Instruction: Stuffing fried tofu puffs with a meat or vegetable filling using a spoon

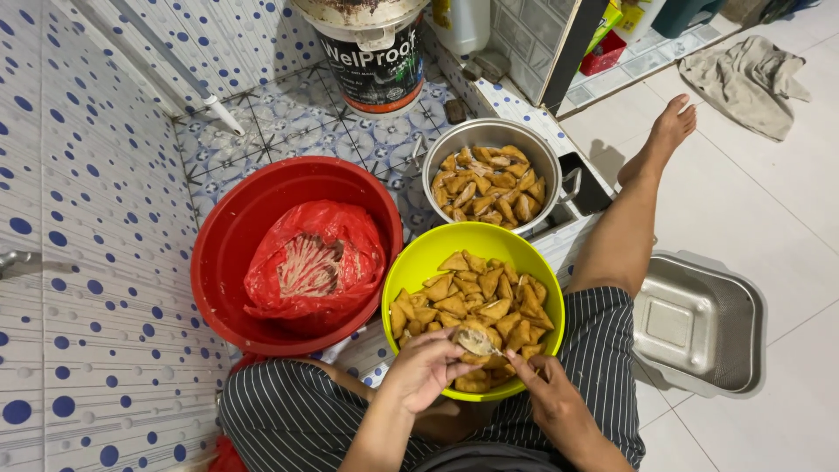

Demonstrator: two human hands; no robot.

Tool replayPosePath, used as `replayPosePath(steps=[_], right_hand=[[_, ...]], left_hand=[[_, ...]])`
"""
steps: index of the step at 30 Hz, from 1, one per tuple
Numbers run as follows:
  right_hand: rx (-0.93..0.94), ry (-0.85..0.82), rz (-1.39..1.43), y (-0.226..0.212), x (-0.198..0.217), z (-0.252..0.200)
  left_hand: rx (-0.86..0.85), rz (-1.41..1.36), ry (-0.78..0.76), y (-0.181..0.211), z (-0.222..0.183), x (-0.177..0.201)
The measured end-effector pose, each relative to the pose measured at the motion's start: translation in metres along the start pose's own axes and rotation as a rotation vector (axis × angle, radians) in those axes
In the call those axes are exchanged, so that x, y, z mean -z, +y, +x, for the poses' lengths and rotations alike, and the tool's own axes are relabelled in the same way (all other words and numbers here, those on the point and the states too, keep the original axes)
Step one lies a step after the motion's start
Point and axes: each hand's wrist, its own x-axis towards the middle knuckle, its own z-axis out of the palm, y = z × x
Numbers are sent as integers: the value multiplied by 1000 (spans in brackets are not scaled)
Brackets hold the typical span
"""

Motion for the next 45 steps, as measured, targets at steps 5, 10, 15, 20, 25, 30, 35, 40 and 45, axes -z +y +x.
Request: replayPosePath(steps=[5,10,15,20,25,30,35,40,45], right_hand=[[24,-95,-114,-5,16,-1],[49,-155,-96,-4,31,1],[40,-191,-117,-2,39,1],[-2,-179,-139,3,43,1],[-163,-138,-35,11,44,11],[-341,15,386,-31,59,62],[-575,-224,363,-62,48,103],[-699,-360,355,-73,23,135],[-800,-476,242,-83,-2,171]], left_hand=[[17,-51,44,-6,-4,8],[-4,-99,11,-9,-5,10],[-38,-198,-37,-21,6,21],[-101,-267,10,-11,1,16],[-271,-225,128,28,0,29],[-372,37,69,37,1,40],[-363,100,141,38,9,55],[-415,126,88,48,10,74],[-411,189,124,65,17,99]])
